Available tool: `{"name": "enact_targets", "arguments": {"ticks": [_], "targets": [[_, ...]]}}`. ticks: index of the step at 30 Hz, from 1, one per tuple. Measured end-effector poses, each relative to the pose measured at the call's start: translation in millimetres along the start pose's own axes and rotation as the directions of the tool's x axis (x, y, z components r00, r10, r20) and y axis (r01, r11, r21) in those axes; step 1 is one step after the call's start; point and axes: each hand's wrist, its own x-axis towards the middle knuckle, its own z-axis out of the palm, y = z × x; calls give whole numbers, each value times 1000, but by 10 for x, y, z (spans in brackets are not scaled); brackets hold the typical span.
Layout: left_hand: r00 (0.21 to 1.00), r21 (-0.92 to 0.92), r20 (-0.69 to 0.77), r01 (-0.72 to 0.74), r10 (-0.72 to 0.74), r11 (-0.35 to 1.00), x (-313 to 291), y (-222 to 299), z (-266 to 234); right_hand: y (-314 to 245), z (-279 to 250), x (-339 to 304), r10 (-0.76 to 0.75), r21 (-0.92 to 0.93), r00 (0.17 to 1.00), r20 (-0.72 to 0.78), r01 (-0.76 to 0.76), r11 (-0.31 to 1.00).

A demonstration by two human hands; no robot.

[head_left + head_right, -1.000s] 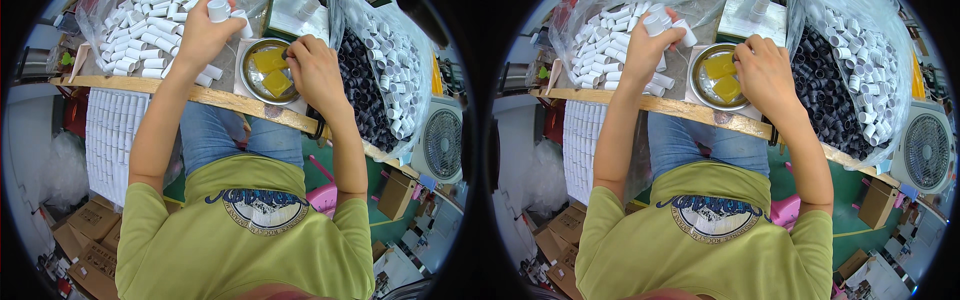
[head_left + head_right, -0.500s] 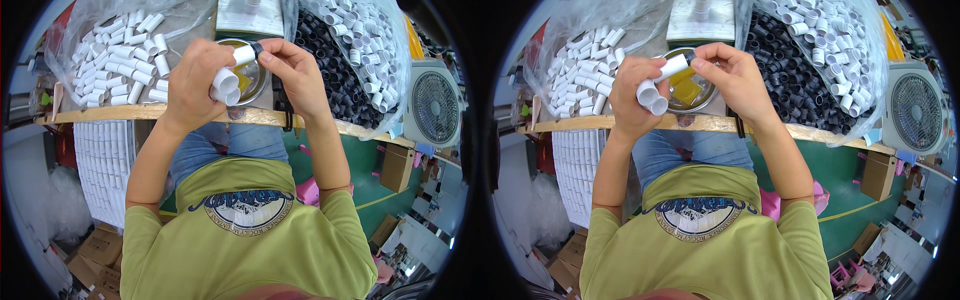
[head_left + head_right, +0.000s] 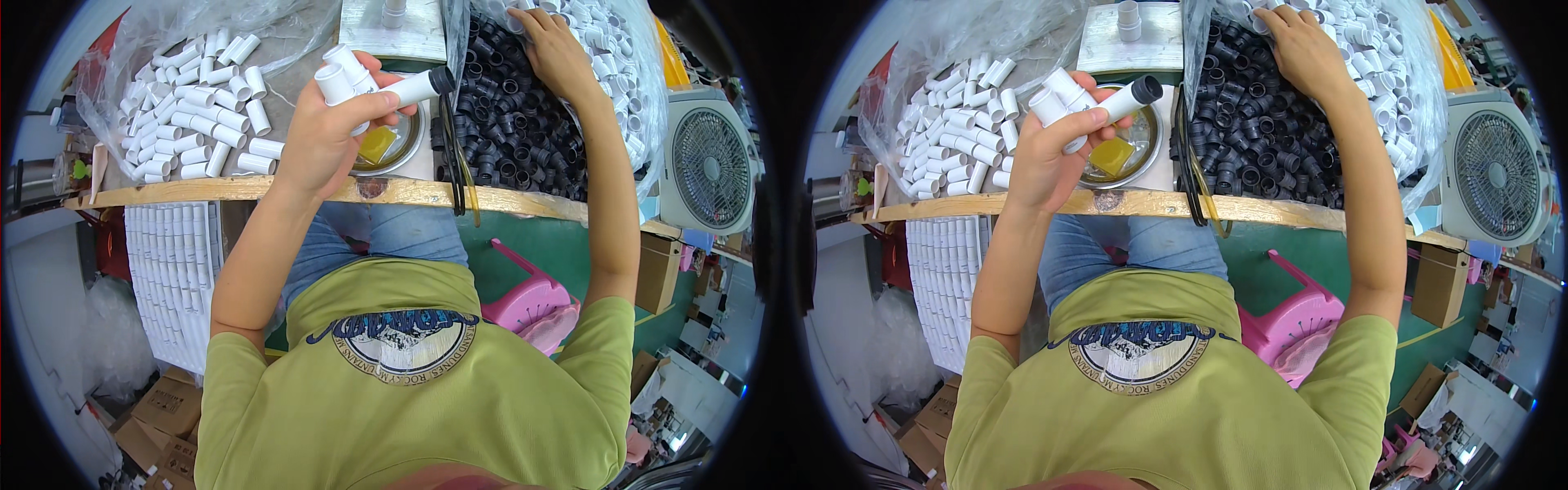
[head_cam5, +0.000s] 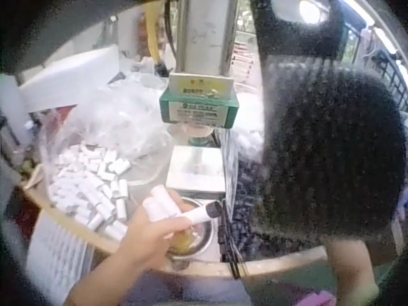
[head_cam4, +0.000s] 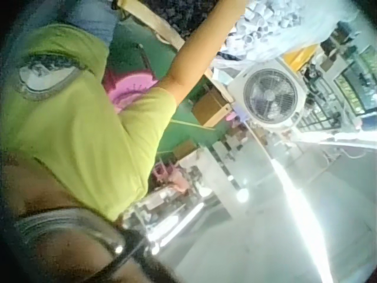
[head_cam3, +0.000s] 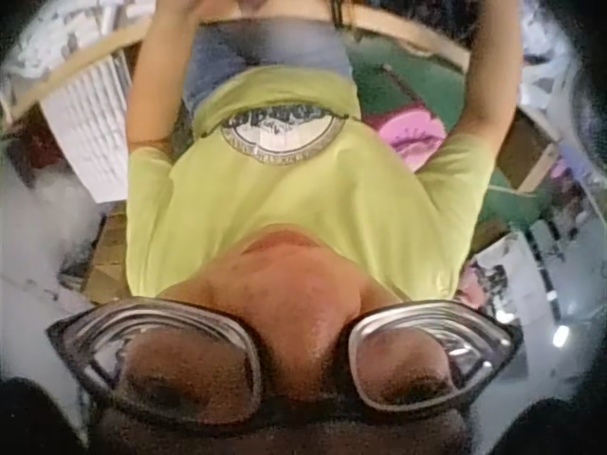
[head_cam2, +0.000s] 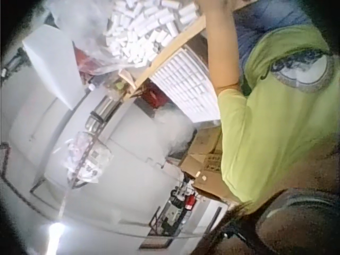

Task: The recorder is assembling small valve components by dipping parts in a lubricant or sealant and fitting white plastic sleeves over black components.

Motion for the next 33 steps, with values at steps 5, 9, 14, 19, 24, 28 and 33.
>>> {"name": "enact_targets", "arguments": {"ticks": [5,9,14,19,24,28,33], "targets": [[998,-9,-53,-29,29,1000,-10,14,38,72,67,41,10,209,999,-31,-3,978],[961,249,-96,-229,259,941,-27,-2,24,-567,-225,6,-156,439,984,-82,176,881],[814,754,186,-477,550,451,-60,68,61,-1044,-371,-39,-194,387,981,-14,184,903],[736,828,466,-559,491,53,-37,243,76,-1083,-315,29,-312,428,950,25,272,862],[880,832,280,-421,383,360,245,215,-34,-1088,-88,164,-146,545,976,159,36,838],[913,873,-28,-175,406,454,953,160,-108,-873,388,453,164,566,977,139,-214,796],[812,860,83,-351,577,371,1071,26,-296,-834,578,588,152,575,960,236,-264,774]]}}
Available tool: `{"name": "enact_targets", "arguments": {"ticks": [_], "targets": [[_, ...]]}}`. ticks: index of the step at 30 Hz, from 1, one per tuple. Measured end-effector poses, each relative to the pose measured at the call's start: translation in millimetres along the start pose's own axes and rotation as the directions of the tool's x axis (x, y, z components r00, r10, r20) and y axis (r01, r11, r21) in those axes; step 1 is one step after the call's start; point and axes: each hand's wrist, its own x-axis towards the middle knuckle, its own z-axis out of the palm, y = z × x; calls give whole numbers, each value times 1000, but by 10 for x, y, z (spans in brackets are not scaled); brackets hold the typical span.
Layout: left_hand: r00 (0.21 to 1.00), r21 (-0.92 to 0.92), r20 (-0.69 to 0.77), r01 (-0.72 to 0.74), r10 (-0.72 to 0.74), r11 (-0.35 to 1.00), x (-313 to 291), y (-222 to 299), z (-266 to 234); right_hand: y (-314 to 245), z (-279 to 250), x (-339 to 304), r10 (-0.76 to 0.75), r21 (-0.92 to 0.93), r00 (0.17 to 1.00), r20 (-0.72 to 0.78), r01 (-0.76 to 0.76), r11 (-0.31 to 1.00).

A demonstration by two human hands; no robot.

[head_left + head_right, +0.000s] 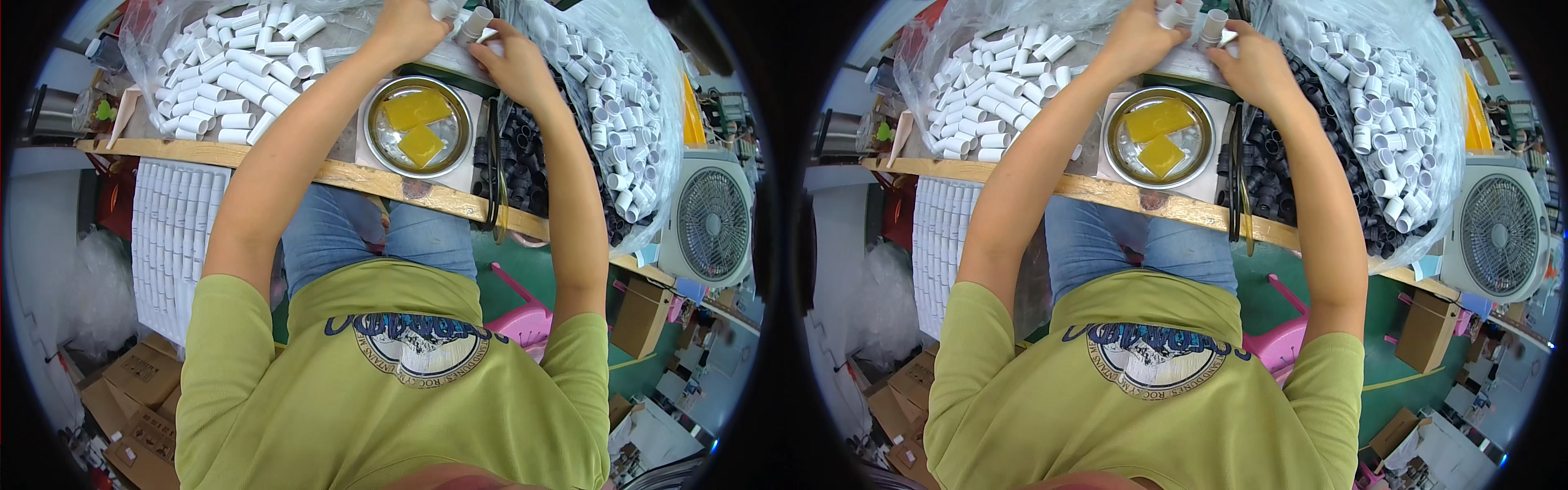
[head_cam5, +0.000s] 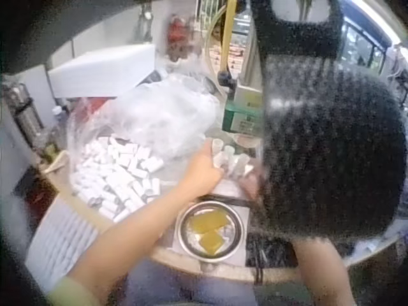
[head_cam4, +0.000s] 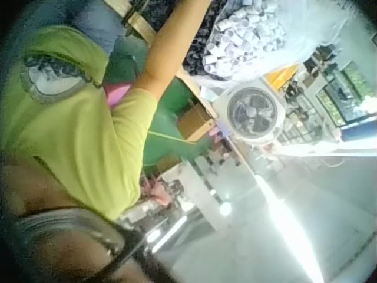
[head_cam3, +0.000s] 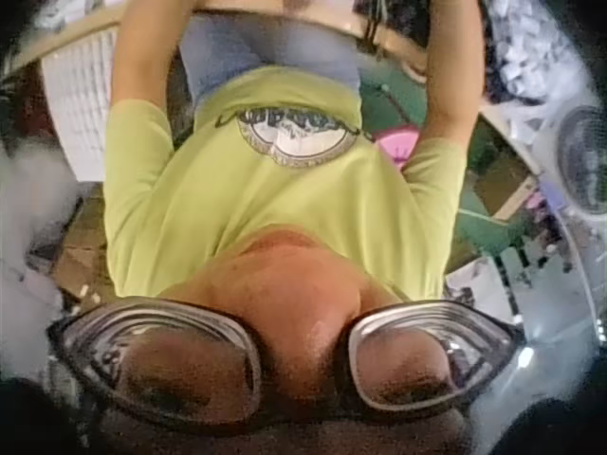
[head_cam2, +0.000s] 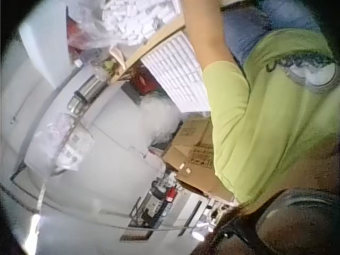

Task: The recorder is assembling small valve components by dipping parts in a lubricant or sealant and fitting white plastic sleeves over black components.

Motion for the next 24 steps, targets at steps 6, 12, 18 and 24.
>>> {"name": "enact_targets", "arguments": {"ticks": [6,12,18,24], "targets": [[732,-618,649,667,-207,417,-383,137,-648,-534,-328,-655,106,700,962,253,-258,666],[617,-588,784,774,-72,236,-870,498,-673,-805,-240,-926,-116,825,969,219,-120,553],[963,119,75,-265,258,957,-1145,850,-602,-1031,-168,-1068,159,646,987,7,-126,753],[621,-611,772,784,-136,112,-1279,682,-977,-1057,-276,-1128,-426,701,903,-58,341,627]]}}
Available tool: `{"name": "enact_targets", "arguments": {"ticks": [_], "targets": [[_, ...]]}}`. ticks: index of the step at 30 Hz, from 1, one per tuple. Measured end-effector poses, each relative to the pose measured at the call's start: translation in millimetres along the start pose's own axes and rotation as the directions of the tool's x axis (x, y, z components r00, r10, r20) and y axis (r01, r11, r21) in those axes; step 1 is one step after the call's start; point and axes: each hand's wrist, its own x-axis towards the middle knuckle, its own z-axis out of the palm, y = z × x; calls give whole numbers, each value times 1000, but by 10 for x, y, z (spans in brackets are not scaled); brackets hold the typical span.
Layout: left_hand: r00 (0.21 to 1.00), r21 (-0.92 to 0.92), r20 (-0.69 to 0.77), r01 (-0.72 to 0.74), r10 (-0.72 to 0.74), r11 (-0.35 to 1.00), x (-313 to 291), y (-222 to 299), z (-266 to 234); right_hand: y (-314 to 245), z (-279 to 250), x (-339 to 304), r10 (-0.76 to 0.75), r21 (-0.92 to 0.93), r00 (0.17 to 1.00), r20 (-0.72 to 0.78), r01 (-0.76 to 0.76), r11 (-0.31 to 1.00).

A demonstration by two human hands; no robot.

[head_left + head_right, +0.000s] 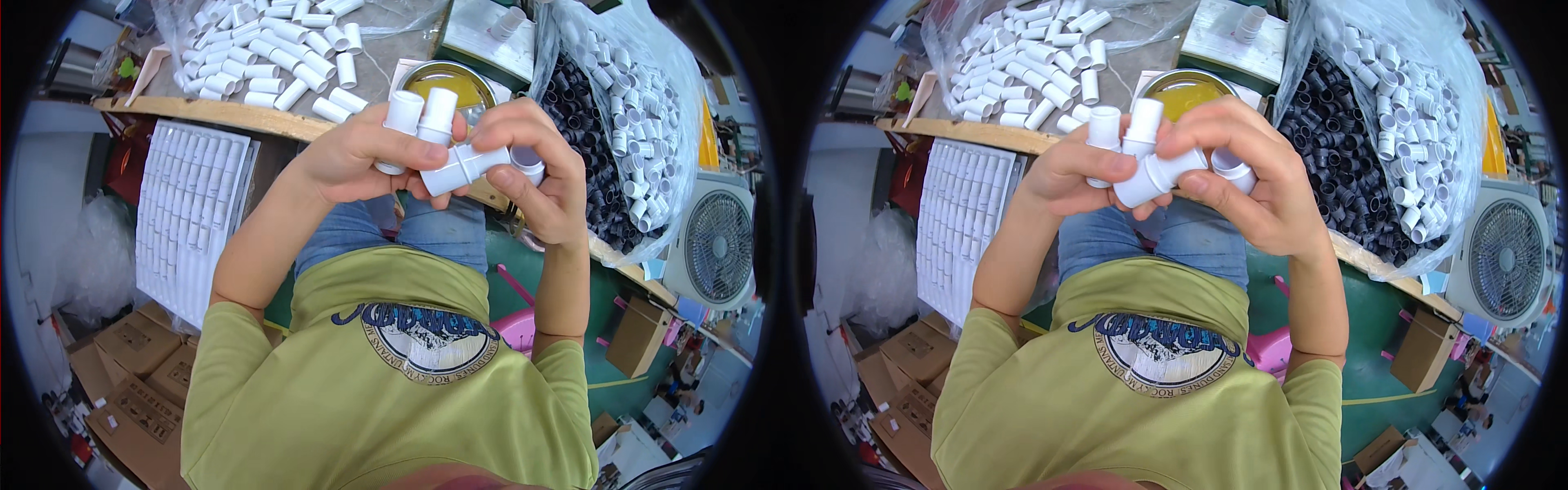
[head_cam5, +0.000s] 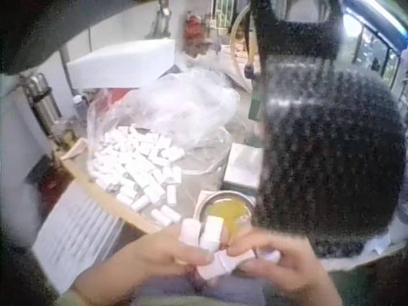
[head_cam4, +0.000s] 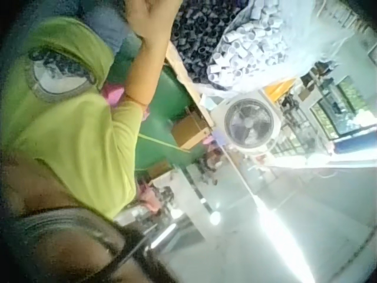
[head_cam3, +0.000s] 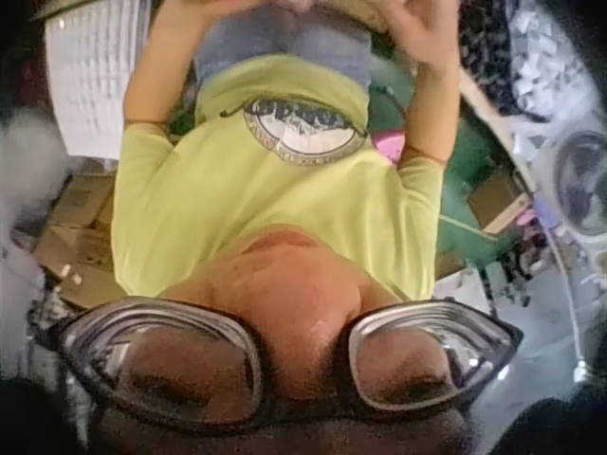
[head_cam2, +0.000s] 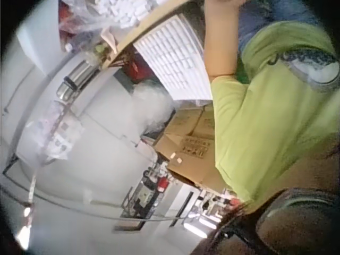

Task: The recorder is assembling small valve components by dipping parts in a lubricant or sealant and fitting white plastic sleeves over black components.

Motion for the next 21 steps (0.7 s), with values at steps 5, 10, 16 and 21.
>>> {"name": "enact_targets", "arguments": {"ticks": [5,10,16,21], "targets": [[962,392,-95,-199,255,898,-200,-145,71,-90,172,-31,201,-147,979,-27,-203,968],[561,899,430,-189,708,-395,-443,-357,130,64,582,-68,660,296,750,-27,-625,722],[581,949,298,-93,757,-302,-1048,-544,-175,240,814,-203,656,215,727,203,-686,695],[148,745,-516,563,844,357,-2610,-615,-801,386,2,-357,324,-485,900,-292,-431,761]]}}
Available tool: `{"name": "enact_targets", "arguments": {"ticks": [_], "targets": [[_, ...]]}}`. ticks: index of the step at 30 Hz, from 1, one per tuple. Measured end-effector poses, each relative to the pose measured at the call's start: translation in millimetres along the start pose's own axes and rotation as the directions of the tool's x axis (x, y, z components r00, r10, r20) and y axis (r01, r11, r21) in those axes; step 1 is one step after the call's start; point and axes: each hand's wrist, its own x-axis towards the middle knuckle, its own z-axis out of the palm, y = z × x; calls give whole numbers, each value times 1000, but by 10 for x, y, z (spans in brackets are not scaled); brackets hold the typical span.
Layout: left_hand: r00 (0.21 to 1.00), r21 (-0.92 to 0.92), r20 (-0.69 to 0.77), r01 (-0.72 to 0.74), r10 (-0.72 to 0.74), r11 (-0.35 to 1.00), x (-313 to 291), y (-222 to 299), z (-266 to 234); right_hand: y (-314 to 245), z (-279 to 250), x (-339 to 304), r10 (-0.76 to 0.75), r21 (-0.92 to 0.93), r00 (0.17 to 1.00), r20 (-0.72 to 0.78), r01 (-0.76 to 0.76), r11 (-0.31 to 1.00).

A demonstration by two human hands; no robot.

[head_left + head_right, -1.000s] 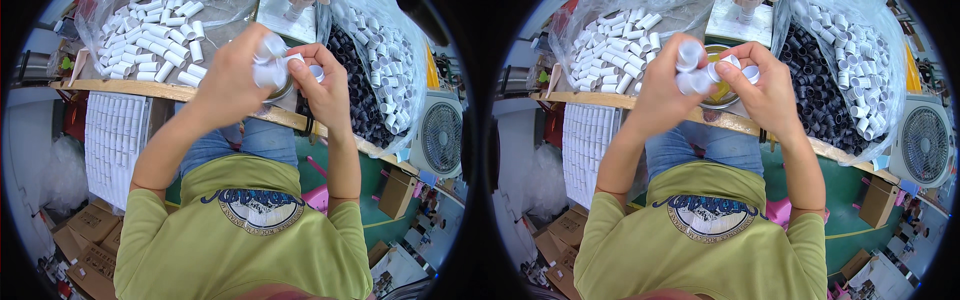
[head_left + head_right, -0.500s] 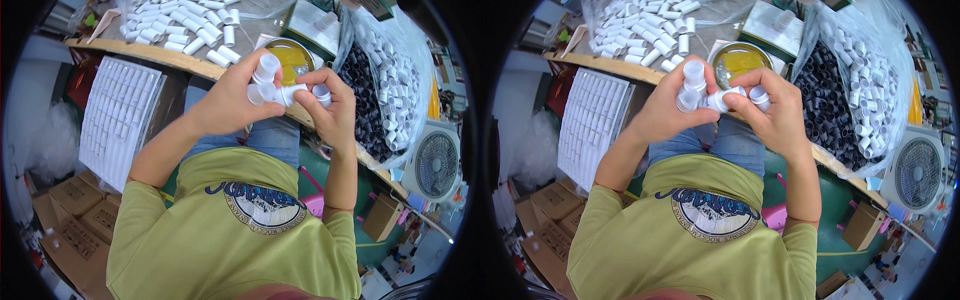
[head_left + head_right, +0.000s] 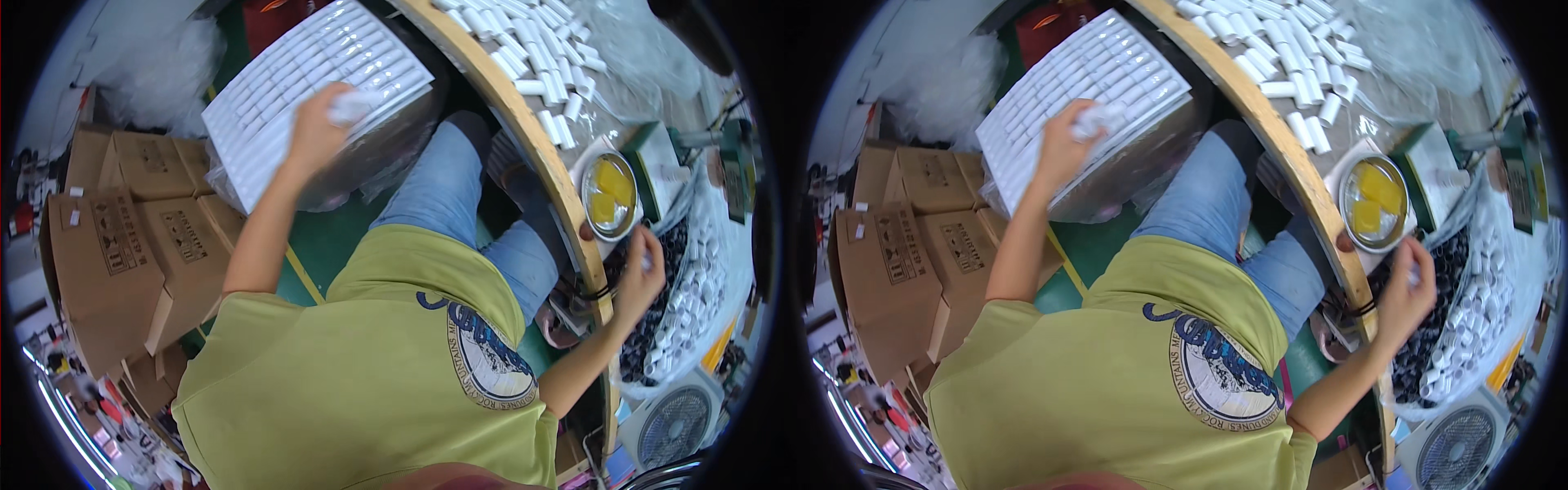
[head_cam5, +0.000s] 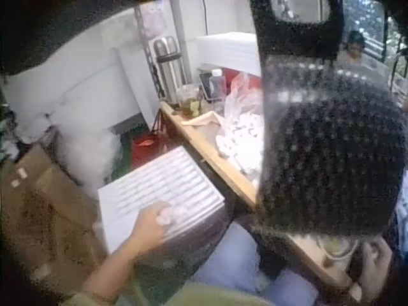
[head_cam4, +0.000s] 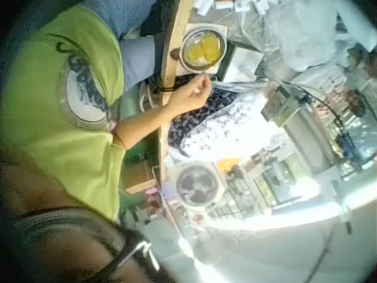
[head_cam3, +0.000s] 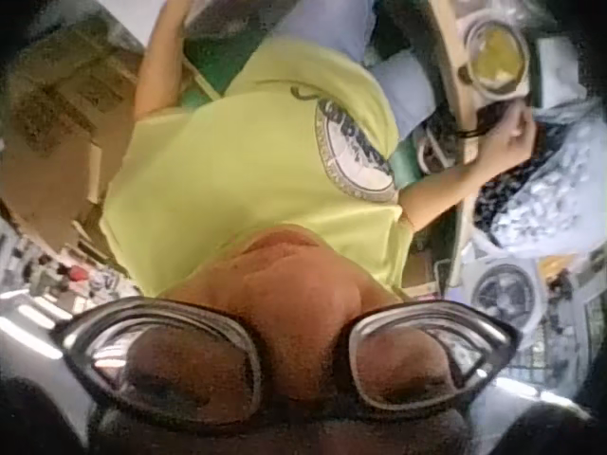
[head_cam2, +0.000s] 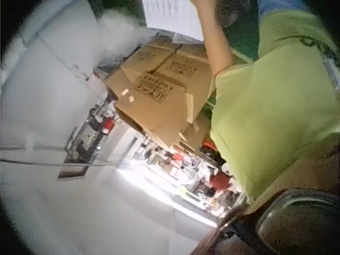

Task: The recorder is assembling small valve components by dipping parts in a lubricant or sealant and fitting white plastic sleeves over black components.

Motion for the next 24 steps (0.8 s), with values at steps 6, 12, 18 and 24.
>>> {"name": "enact_targets", "arguments": {"ticks": [6,12,18,24], "targets": [[949,490,-179,315,-260,812,-232,-1316,-771,788,-783,-169,46,-473,999,-23,-52,880],[956,561,-291,199,-33,803,-540,-1732,-340,682,-636,-155,195,-684,975,-108,-215,697],[986,504,-154,129,-59,854,-710,-1561,-202,724,-690,-82,170,-693,983,-68,-170,701],[940,98,-275,235,-201,967,-534,-1440,-19,679,-706,-39,90,-755,996,-2,-60,653]]}}
